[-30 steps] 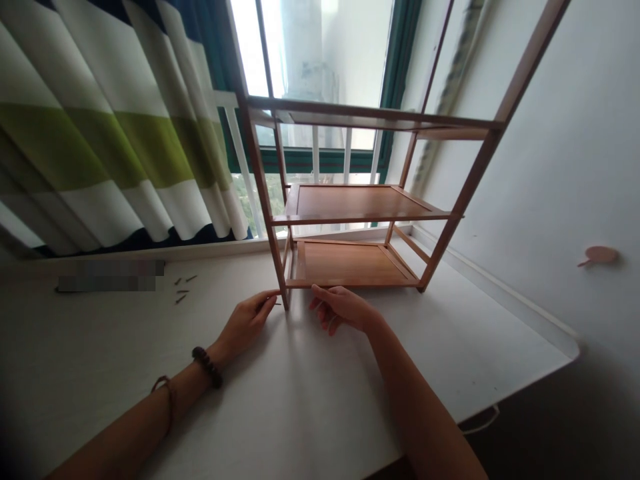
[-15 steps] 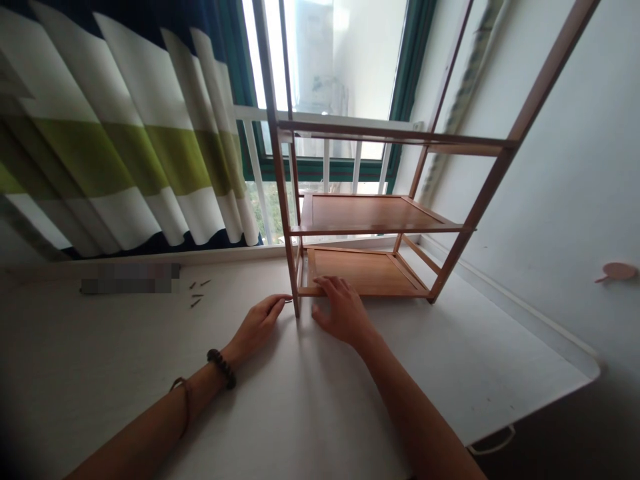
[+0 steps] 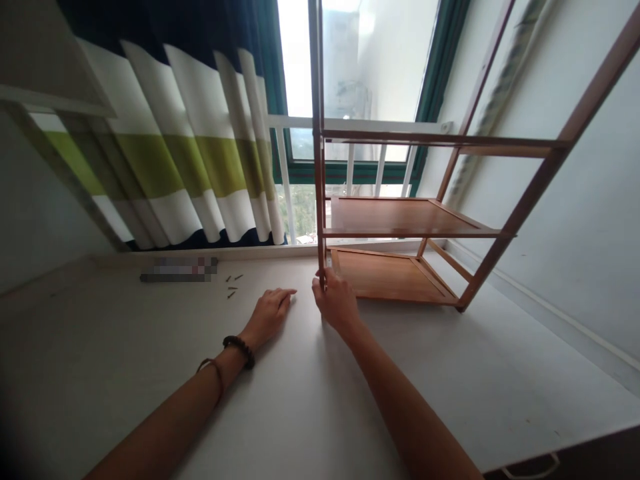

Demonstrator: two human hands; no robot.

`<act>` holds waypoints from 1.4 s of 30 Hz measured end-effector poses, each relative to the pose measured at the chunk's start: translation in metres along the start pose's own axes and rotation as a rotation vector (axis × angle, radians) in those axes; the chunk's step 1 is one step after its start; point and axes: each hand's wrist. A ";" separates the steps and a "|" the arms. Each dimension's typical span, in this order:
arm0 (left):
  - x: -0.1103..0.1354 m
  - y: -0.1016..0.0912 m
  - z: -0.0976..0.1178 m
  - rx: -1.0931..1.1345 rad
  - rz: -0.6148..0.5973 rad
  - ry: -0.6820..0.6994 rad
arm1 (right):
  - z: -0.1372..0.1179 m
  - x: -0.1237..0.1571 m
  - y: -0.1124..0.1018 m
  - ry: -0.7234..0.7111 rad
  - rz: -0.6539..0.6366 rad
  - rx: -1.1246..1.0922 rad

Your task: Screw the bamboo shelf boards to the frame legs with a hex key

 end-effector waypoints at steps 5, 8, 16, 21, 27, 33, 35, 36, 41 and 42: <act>0.006 -0.003 0.003 -0.035 -0.006 0.011 | 0.006 0.022 -0.021 -0.084 -0.070 -0.036; 0.010 -0.006 0.004 -0.062 -0.014 0.043 | 0.008 0.039 -0.036 -0.114 -0.118 -0.079; 0.017 -0.006 0.005 -0.104 0.004 0.074 | 0.029 0.062 -0.079 -0.061 -0.293 -0.242; 0.015 -0.005 0.006 -0.161 0.010 0.109 | 0.035 0.047 -0.109 -0.010 -0.679 -0.637; 0.011 -0.003 0.008 -0.185 -0.004 0.120 | 0.039 0.025 -0.099 0.036 -0.475 -0.614; 0.002 -0.017 -0.014 -0.284 0.159 0.000 | 0.065 0.002 -0.074 -0.081 -0.391 -0.259; 0.001 -0.028 -0.033 -0.390 0.223 -0.107 | 0.069 -0.009 -0.068 -0.105 -0.398 -0.154; 0.002 -0.034 -0.043 -0.440 0.241 -0.162 | 0.070 -0.014 -0.065 -0.114 -0.400 -0.120; 0.011 -0.053 -0.083 -0.523 0.142 -0.448 | 0.075 -0.032 -0.047 -0.130 -0.418 -0.085; 0.013 -0.055 -0.086 -0.513 0.121 -0.456 | 0.076 -0.034 -0.043 -0.131 -0.420 -0.094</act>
Point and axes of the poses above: each hand's wrist, its own x-axis away from the middle knuckle, its own y-axis out of the palm, z = x × y, and after that the axes turned 2 degrees about -x, right-handed
